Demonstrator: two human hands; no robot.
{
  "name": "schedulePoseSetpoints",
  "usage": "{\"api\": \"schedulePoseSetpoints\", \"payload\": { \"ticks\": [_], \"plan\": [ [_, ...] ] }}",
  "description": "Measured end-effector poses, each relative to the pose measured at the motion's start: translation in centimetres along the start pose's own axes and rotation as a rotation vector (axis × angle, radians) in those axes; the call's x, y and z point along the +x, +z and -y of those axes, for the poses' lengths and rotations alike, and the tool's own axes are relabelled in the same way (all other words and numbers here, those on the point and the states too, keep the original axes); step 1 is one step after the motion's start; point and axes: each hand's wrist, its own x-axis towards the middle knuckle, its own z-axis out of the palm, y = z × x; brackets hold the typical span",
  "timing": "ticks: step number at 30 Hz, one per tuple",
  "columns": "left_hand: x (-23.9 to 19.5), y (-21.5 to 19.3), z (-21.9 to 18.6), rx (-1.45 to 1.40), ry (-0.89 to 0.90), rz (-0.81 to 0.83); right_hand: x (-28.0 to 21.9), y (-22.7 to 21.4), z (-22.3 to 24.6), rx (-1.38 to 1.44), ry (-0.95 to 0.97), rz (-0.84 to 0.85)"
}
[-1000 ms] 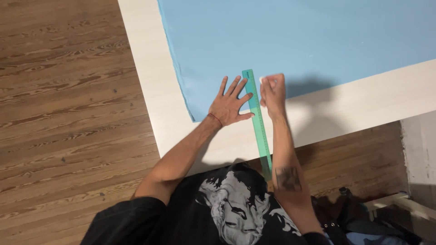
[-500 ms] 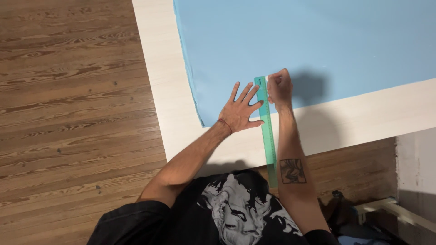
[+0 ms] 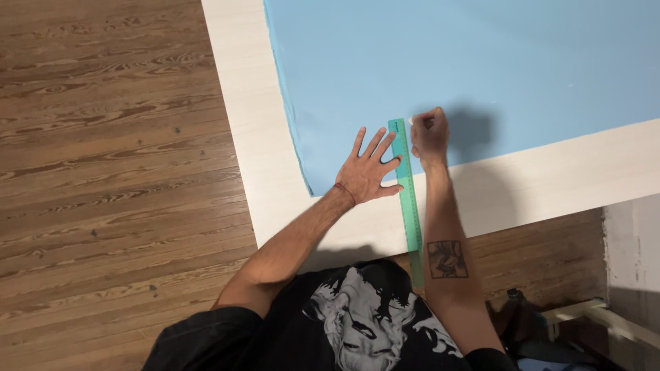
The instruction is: Mark lines on a large sheet of blue leather using a ruler and chalk on a cutting table
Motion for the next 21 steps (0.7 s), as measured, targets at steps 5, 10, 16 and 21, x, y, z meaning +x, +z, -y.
{"api": "schedulePoseSetpoints", "payload": {
  "ticks": [5,10,16,21],
  "plan": [
    [0.0,-0.3,0.0,-0.002,-0.003,0.016,-0.6,0.6,1.3,-0.055,0.033,-0.013],
    [0.0,-0.5,-0.1,-0.015,-0.018,0.045,-0.4,1.0,1.3,-0.145,0.033,-0.017],
    [0.2,-0.5,0.1,0.013,-0.013,0.065,0.2,1.2,0.8,-0.102,0.035,-0.058],
    [0.1,-0.2,-0.2,-0.005,-0.002,0.054,-0.1,0.7,0.7,-0.098,0.05,-0.038]
  ]
}}
